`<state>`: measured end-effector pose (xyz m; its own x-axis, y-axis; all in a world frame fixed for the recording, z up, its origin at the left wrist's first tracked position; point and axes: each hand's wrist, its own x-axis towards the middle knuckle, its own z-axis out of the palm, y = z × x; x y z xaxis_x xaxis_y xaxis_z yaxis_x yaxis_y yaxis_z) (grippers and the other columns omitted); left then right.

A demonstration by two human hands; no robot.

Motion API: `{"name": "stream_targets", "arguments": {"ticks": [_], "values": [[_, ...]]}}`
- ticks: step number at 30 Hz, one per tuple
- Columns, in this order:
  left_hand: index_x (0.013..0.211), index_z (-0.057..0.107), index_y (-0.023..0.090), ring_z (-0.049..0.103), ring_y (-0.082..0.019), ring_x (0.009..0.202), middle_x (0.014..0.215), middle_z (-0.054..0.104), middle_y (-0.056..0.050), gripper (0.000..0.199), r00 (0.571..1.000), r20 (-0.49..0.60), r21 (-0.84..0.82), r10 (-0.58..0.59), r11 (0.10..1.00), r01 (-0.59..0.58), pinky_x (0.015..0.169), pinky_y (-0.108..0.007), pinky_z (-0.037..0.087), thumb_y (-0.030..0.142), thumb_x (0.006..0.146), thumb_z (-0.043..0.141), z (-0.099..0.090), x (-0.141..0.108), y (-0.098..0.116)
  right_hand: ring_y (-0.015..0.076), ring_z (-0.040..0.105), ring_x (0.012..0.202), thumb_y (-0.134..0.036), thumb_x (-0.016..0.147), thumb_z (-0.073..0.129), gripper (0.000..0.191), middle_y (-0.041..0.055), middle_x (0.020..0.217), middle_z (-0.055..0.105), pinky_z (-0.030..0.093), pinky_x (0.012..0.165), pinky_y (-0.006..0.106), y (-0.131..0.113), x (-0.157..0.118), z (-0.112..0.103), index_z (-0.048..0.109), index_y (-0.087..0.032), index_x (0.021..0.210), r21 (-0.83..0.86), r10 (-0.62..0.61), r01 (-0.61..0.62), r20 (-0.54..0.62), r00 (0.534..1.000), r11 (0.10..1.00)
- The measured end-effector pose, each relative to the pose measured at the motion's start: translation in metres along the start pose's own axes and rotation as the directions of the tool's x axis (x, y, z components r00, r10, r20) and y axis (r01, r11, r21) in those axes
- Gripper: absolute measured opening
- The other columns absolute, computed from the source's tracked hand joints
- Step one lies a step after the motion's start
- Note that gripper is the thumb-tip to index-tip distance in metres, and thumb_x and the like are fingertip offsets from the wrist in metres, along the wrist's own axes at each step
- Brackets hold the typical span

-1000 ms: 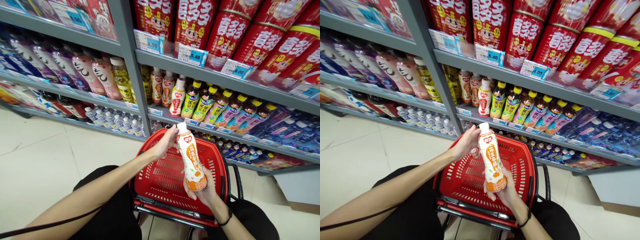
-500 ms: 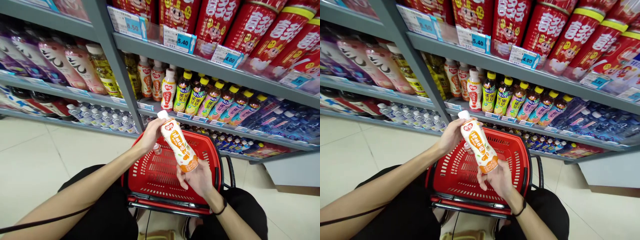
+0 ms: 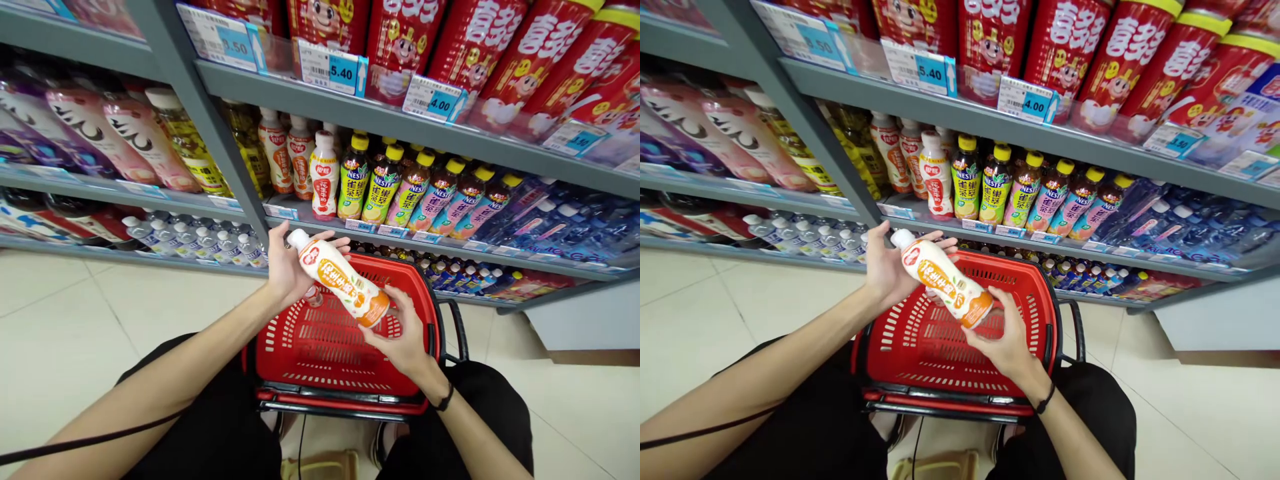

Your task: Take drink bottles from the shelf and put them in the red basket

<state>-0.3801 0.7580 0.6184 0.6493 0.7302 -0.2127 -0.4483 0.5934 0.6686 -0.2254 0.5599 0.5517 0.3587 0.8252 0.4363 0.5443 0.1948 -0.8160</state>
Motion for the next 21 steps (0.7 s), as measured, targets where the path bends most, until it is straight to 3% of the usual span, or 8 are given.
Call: {"name": "stream_targets", "arguments": {"ticks": [3,5,7,10,13,17,19,21], "values": [[0.123,0.061,0.006,0.07,-0.039,0.113,0.114,0.074,-0.025,0.087,1.0,-0.02,-0.098,-0.019,0.995,0.017,0.097,-0.057,0.056,0.078,0.077,0.046,0.002,0.0,-0.003,0.0304,0.062,0.127,-0.02,0.084,0.081,0.077,0.0139,0.134,0.061,0.058,0.103,0.051,0.009,-0.003,-0.006,0.043,-0.029,0.15,-0.17,-0.318,0.329,0.09,0.944,0.929],[0.124,0.061,0.006,0.068,-0.04,0.115,0.114,0.074,-0.026,0.087,1.0,-0.022,-0.115,-0.023,0.993,0.02,0.097,-0.059,0.056,0.078,0.077,0.046,0.003,-0.001,-0.003,0.0317,0.06,0.131,-0.019,0.087,0.078,0.08,0.0155,0.136,0.06,0.059,0.101,0.052,0.013,-0.003,-0.008,0.037,-0.03,0.155,-0.235,-0.439,0.459,0.134,0.889,0.857],[0.123,0.061,0.006,0.068,-0.041,0.115,0.112,0.074,-0.026,0.085,0.999,-0.026,-0.123,-0.024,0.992,0.02,0.098,-0.059,0.055,0.076,0.077,0.047,0.004,-0.002,-0.003,0.0328,0.059,0.132,-0.018,0.088,0.077,0.081,0.0167,0.136,0.06,0.06,0.1,0.053,0.015,-0.003,-0.01,0.034,-0.03,0.157,-0.278,-0.477,0.498,0.143,0.867,0.822],[0.123,0.062,0.006,0.069,-0.04,0.115,0.112,0.074,-0.026,0.082,0.999,-0.029,-0.136,-0.019,0.991,0.015,0.099,-0.059,0.054,0.074,0.078,0.048,0.005,-0.003,-0.002,0.0331,0.06,0.131,-0.018,0.088,0.076,0.08,0.0175,0.137,0.059,0.059,0.1,0.055,0.015,-0.003,-0.009,0.035,-0.029,0.156,-0.278,-0.467,0.487,0.139,0.873,0.828],[0.125,0.062,0.008,0.068,-0.042,0.116,0.117,0.073,-0.025,0.082,0.999,0.02,-0.128,-0.029,0.991,0.031,0.1,-0.06,0.053,0.074,0.078,0.048,0.004,-0.005,-0.001,0.0319,0.063,0.125,-0.022,0.084,0.081,0.079,0.0153,0.135,0.061,0.058,0.101,0.055,0.011,-0.005,-0.004,0.039,-0.029,0.152,-0.225,-0.361,0.373,0.092,0.928,0.9],[0.13,0.061,0.008,0.065,-0.043,0.121,0.123,0.071,-0.025,0.084,0.992,0.125,-0.091,-0.022,0.995,0.033,0.105,-0.062,0.049,0.074,0.079,0.051,0.002,-0.008,0.004,0.0304,0.062,0.122,-0.031,0.077,0.086,0.075,0.0153,0.135,0.06,0.061,0.096,0.046,0.0,-0.007,0.008,0.049,-0.025,0.142,0.007,-0.012,0.012,-0.041,0.999,1.0],[0.127,0.063,0.009,0.063,-0.043,0.124,0.123,0.072,-0.023,0.081,0.989,0.148,-0.083,-0.015,0.996,0.027,0.107,-0.062,0.047,0.073,0.079,0.051,0.001,-0.01,0.006,0.0281,0.066,0.115,-0.035,0.078,0.084,0.069,0.0153,0.136,0.06,0.063,0.084,0.039,-0.005,-0.006,0.013,0.051,-0.024,0.138,0.245,0.186,-0.181,0.004,0.983,0.952],[0.121,0.067,0.011,0.063,-0.043,0.125,0.122,0.073,-0.02,0.074,0.988,0.152,-0.076,-0.013,0.997,0.025,0.108,-0.062,0.046,0.071,0.08,0.052,0.001,-0.011,0.007,0.0234,0.073,0.091,-0.042,0.08,0.082,0.06,0.0135,0.124,0.067,0.061,0.062,0.031,-0.008,-0.003,0.016,0.055,-0.024,0.13,0.48,0.308,-0.335,0.137,0.942,0.811]]}}
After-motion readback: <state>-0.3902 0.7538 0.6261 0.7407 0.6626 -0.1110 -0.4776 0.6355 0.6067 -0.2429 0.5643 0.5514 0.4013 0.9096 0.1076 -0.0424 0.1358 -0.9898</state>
